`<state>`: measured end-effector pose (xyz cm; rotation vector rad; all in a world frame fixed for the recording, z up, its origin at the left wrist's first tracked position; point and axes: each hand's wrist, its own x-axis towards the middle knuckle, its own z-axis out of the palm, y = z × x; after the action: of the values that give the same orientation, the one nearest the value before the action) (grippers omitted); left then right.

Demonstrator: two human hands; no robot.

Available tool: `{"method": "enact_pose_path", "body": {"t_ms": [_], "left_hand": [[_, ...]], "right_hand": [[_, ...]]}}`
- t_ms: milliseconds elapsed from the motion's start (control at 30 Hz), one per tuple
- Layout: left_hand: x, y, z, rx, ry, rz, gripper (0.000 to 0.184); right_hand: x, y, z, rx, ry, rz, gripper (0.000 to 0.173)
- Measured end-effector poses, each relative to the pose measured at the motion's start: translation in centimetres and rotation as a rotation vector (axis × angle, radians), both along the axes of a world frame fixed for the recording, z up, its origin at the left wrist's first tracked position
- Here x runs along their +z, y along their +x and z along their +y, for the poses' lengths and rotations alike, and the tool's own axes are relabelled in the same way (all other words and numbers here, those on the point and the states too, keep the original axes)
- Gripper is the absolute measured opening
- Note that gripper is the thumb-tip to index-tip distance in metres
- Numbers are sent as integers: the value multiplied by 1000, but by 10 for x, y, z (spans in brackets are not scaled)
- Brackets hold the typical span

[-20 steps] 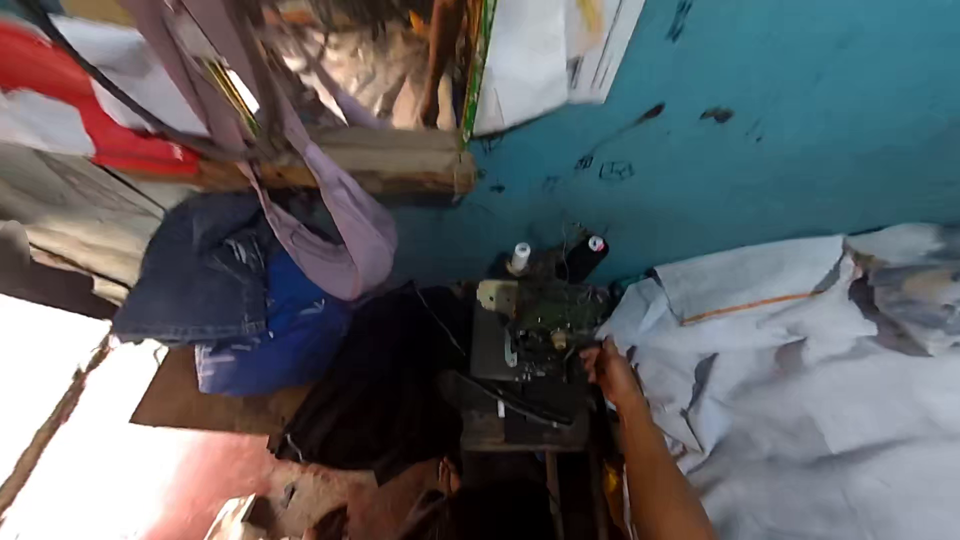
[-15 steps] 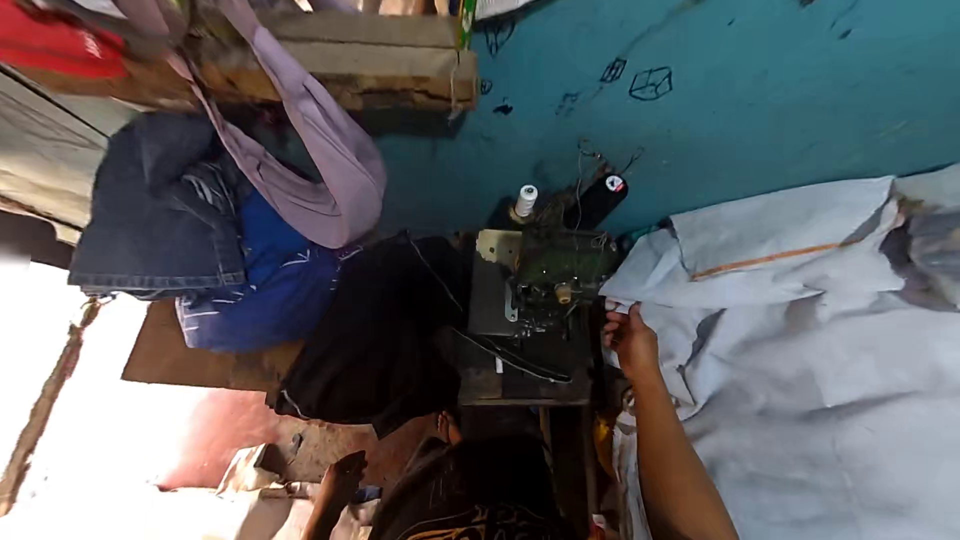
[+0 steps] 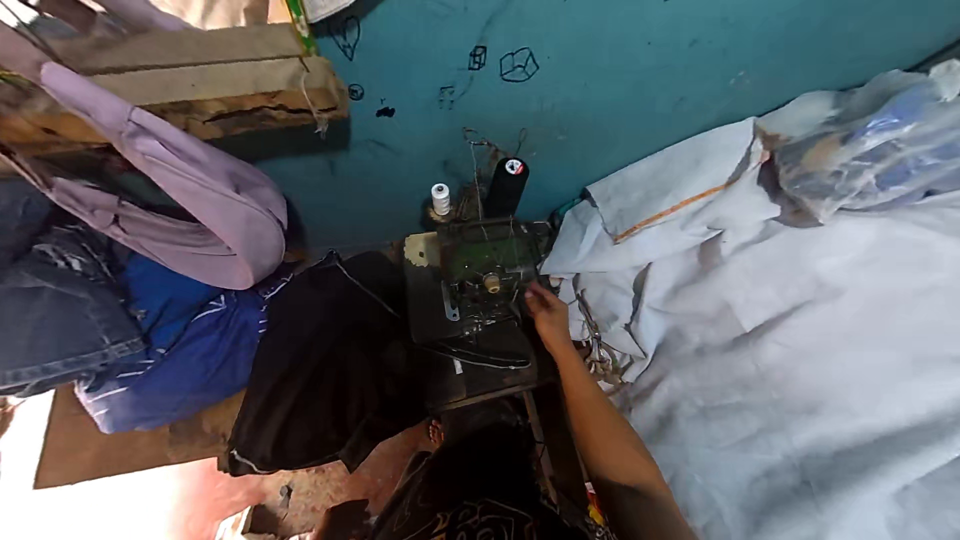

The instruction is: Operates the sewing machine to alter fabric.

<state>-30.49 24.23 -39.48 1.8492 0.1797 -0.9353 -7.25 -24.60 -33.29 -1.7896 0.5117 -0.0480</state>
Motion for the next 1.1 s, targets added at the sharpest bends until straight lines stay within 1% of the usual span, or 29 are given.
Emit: {"method": "enact_pose_path", "body": {"t_ms": [33,67,100,167,233,300,333,400,467,533,567,600,633,667,700,733,767,833,867,900,967,1000,1100], "left_hand": [[-15,4,3,87,103,159,30],[-12,17,-2,138,190,238,29],[2,33,-11,164,243,251,29],[40,64,-33,205,279,224,30],[54,74,-41,200,282,209,27],[55,76,-41,123,264,210,25],[57,77,-43,69,247,217,25],[70,87,-53,-69,191,224,27],[92,108,-73,-253,125,191,30],[127,139,-100,-395,75,116,31],[145,155,-115,-418,71,61,30],[163,170,-130,-405,79,-3,29],[179,185,-144,-352,88,-68,28],[192,198,-157,-253,101,-149,28],[197,210,-166,-132,120,-253,28],[192,222,-172,-10,143,-386,28],[180,236,-175,100,155,-517,28],[148,266,-176,255,120,-676,32],[136,283,-177,281,89,-718,35],[127,297,-179,297,57,-735,39],[116,317,-189,327,-34,-643,48],[113,322,-196,350,-65,-573,52],[113,324,-223,425,-66,-414,54]], "right_hand": [[-4,5,0,42,-45,21,33],[-8,7,2,73,-86,33,29],[-11,7,5,78,-108,28,26],[-9,7,15,24,-116,-66,22],[-6,1,25,-32,-160,-211,19],[1,-6,30,-58,-224,-347,17],[8,-7,30,-50,-252,-374,17],[30,-1,19,55,-310,-288,21],[52,21,1,208,-386,-151,25],[70,46,-9,318,-426,-67,21],[80,59,-10,351,-435,-12,19],[88,70,-11,373,-437,57,18],[96,82,-12,385,-434,134,17],[102,94,-12,387,-441,214,18],[106,106,-10,393,-454,290,22],[109,116,-8,389,-482,346,24],[112,126,-5,374,-527,390,26],[112,140,-7,317,-589,439,29],[105,143,-15,286,-576,397,28],[95,140,-24,245,-528,296,24],[76,111,-37,147,-399,92,25],[67,87,-36,83,-350,44,27],[43,7,-8,-94,-175,45,29]]}}
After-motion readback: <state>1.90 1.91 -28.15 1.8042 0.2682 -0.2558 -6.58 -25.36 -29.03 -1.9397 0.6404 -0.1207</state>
